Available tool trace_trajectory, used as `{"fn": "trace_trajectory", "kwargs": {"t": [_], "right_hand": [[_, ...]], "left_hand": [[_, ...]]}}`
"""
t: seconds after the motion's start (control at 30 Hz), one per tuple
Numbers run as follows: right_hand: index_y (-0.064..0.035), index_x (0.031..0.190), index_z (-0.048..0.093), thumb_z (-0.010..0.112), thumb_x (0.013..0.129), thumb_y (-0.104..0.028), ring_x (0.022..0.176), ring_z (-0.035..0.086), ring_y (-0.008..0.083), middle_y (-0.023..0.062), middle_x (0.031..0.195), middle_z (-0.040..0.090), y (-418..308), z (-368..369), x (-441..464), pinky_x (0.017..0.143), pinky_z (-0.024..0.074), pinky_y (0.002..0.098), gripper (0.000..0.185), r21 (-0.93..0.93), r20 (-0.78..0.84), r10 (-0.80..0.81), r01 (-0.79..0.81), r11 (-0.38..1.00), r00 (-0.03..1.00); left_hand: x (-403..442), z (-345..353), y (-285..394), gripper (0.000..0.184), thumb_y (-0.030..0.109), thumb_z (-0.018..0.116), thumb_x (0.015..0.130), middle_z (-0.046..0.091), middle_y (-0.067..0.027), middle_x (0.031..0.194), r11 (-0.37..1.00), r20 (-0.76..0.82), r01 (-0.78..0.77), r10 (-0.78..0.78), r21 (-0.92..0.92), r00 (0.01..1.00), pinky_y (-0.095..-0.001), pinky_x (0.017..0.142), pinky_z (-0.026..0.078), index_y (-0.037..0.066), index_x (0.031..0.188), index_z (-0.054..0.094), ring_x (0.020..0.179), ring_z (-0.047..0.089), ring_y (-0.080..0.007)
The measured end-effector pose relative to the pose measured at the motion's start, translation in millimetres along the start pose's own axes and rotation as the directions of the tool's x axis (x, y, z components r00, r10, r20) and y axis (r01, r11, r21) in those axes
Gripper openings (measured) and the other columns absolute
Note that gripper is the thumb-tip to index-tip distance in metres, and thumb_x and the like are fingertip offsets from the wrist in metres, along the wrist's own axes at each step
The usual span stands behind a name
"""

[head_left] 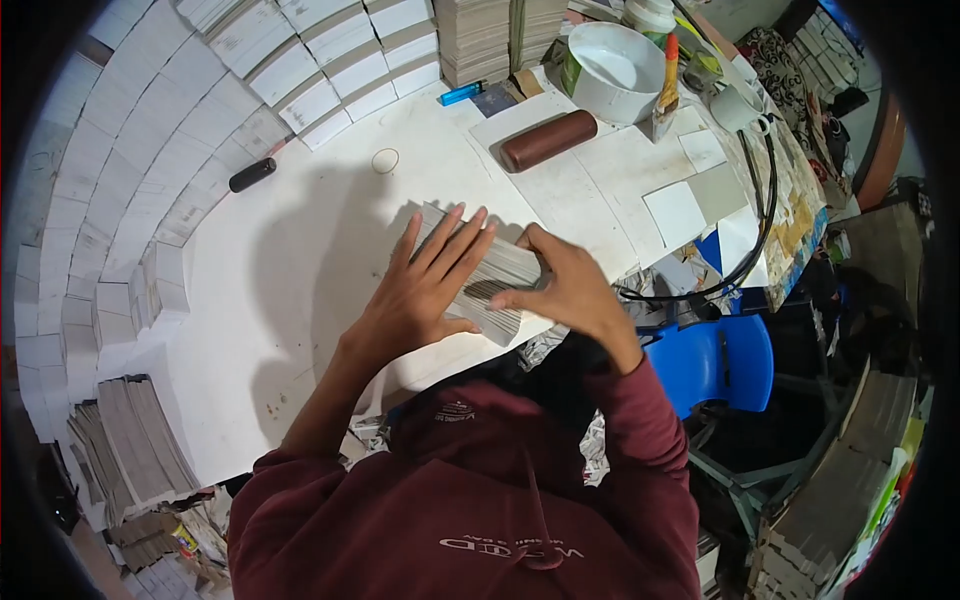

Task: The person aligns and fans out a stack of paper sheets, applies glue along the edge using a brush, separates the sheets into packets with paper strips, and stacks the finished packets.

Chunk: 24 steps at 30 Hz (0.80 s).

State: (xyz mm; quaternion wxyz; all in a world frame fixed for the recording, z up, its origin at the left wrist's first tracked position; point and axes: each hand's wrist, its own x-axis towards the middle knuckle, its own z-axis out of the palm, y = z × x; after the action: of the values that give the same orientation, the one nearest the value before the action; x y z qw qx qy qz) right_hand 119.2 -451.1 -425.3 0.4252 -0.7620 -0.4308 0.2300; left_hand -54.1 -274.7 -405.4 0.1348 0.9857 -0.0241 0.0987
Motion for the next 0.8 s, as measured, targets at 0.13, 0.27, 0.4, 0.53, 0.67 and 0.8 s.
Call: {"fn": "trace_trajectory", "kwargs": {"t": [0.13, 0.27, 0.4, 0.53, 0.67, 0.8], "right_hand": [[-0.0036, 0.098, 0.061, 0.093, 0.065, -0.06, 0.088, 0.069, 0.0303, 0.0149, 0.094, 0.07, 12, -18, 27, 0.078, 0.0521, 0.0381, 0.072, -0.014, 0.365, 0.049, -0.048, 0.999, 0.93], [-0.0022, 0.113, 0.066, 0.093, 0.067, -0.061, 0.093, 0.068, 0.0276, 0.0147, 0.098, 0.072, 27, -18, 36, 0.087, 0.0522, 0.0387, 0.079, 0.028, 0.458, 0.151, -0.184, 0.983, 0.876], [-0.0005, 0.116, 0.067, 0.091, 0.071, -0.059, 0.093, 0.069, 0.0248, 0.0182, 0.101, 0.074, 7, -25, 36, 0.084, 0.0531, 0.0358, 0.078, 0.074, 0.438, 0.229, -0.289, 0.954, 0.869], [0.0027, 0.105, 0.066, 0.09, 0.071, -0.061, 0.089, 0.068, 0.0264, 0.0196, 0.098, 0.071, -8, -28, 37, 0.076, 0.0516, 0.0377, 0.076, -0.038, 0.431, 0.084, -0.075, 0.996, 0.898], [0.0012, 0.101, 0.062, 0.092, 0.071, -0.057, 0.081, 0.067, 0.0281, 0.0161, 0.088, 0.067, -12, -16, 31, 0.074, 0.0517, 0.0387, 0.073, -0.247, 0.472, 0.031, 0.099, 0.964, 0.881], [0.0041, 0.123, 0.067, 0.088, 0.066, -0.07, 0.1, 0.07, 0.0342, 0.0224, 0.11, 0.072, 22, -8, 33, 0.086, 0.0537, 0.0399, 0.096, 0.109, 0.408, 0.04, -0.092, 0.99, 0.912]], "left_hand": [[-17, 7, 7, 0.11, 0.041, 0.091, 0.063, 0.042, -0.0087, 0.164, 0.998, 0.014, 0.045, -0.046, 0.043, 0.999, -0.0542, 0.129, 0.016, 0.006, 0.157, 0.044, 0.154, 0.034, -0.0279], [-35, 10, 16, 0.104, 0.039, 0.091, 0.063, 0.046, -0.0069, 0.161, 0.983, -0.008, 0.088, -0.088, 0.16, 0.996, -0.0515, 0.13, 0.019, 0.01, 0.154, 0.05, 0.153, 0.036, -0.0245], [-52, 18, 15, 0.102, 0.035, 0.093, 0.062, 0.044, -0.0037, 0.162, 0.988, -0.046, 0.083, -0.078, 0.128, 0.996, -0.0494, 0.13, 0.02, 0.012, 0.153, 0.051, 0.153, 0.034, -0.0238], [-60, 22, 9, 0.107, 0.031, 0.094, 0.058, 0.042, -0.0024, 0.162, 0.998, -0.121, 0.059, -0.061, -0.02, 0.991, -0.0482, 0.131, 0.02, 0.011, 0.153, 0.05, 0.153, 0.033, -0.0239], [-49, 6, 17, 0.11, 0.028, 0.094, 0.054, 0.045, -0.0031, 0.159, 0.992, -0.023, 0.103, -0.101, 0.072, 0.995, -0.0481, 0.131, 0.019, 0.01, 0.153, 0.049, 0.153, 0.033, -0.0242], [-58, 16, 11, 0.111, 0.025, 0.094, 0.052, 0.047, -0.0031, 0.157, 0.992, -0.068, 0.066, -0.059, 0.104, 0.996, -0.0506, 0.131, 0.019, 0.012, 0.153, 0.05, 0.152, 0.036, -0.0247]]}}
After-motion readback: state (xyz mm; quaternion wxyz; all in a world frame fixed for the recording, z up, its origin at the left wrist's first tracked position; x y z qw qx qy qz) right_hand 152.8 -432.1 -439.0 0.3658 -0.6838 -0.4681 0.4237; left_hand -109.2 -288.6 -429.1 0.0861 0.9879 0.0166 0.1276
